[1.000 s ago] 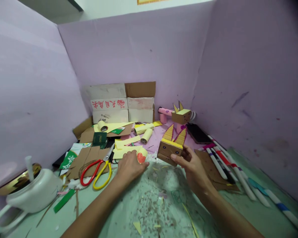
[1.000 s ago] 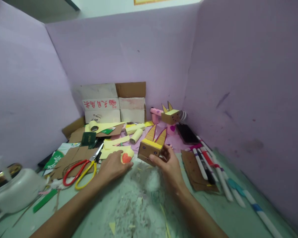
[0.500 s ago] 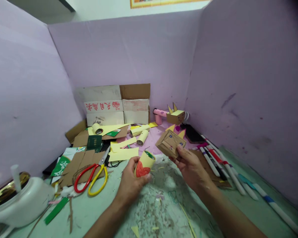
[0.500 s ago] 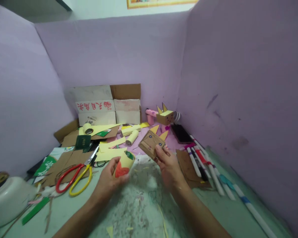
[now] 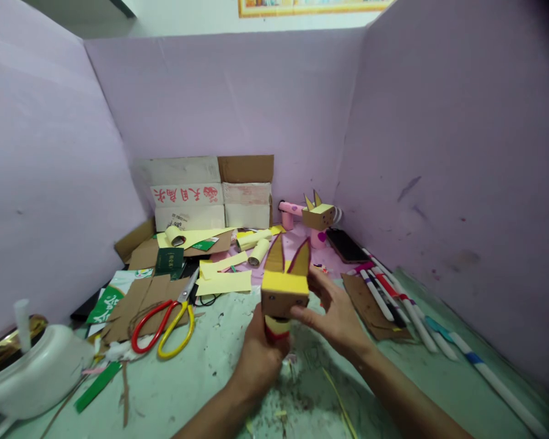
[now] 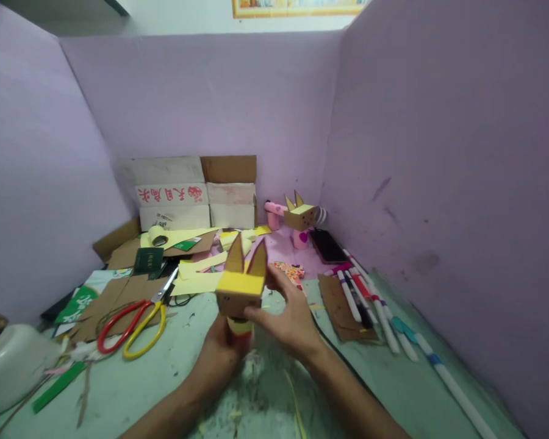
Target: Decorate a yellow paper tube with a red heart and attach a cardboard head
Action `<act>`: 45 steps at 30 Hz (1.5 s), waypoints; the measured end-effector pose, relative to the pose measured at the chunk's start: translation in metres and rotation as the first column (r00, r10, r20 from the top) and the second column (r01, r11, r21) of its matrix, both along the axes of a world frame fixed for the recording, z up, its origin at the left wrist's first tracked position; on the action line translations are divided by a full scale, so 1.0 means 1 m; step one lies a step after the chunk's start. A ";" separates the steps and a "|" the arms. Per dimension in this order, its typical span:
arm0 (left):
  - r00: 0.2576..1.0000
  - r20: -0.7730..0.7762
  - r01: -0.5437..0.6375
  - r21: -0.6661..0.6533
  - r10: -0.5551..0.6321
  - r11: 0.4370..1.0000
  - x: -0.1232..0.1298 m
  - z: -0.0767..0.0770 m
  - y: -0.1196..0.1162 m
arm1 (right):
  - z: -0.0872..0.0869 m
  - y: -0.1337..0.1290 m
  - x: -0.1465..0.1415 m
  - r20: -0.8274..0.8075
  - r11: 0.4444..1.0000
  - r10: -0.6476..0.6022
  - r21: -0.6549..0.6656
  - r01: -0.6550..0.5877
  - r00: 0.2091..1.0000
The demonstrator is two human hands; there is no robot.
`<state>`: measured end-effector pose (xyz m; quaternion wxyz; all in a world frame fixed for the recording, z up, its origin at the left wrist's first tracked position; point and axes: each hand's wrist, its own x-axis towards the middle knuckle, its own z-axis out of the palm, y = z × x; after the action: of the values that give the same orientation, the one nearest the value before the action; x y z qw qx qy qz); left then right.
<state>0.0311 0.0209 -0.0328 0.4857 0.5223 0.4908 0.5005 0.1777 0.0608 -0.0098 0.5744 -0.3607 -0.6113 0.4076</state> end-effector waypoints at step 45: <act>0.988 -0.146 -0.054 -0.034 0.049 0.998 -0.017 -0.021 0.006 | 0.017 0.090 0.039 0.405 0.940 -0.287 -0.054 0.337 0.868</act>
<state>0.0138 0.0269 -0.0539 0.4455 0.5351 0.5476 0.4640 0.2166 0.1511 0.0077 0.4756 -0.5635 -0.6210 0.2657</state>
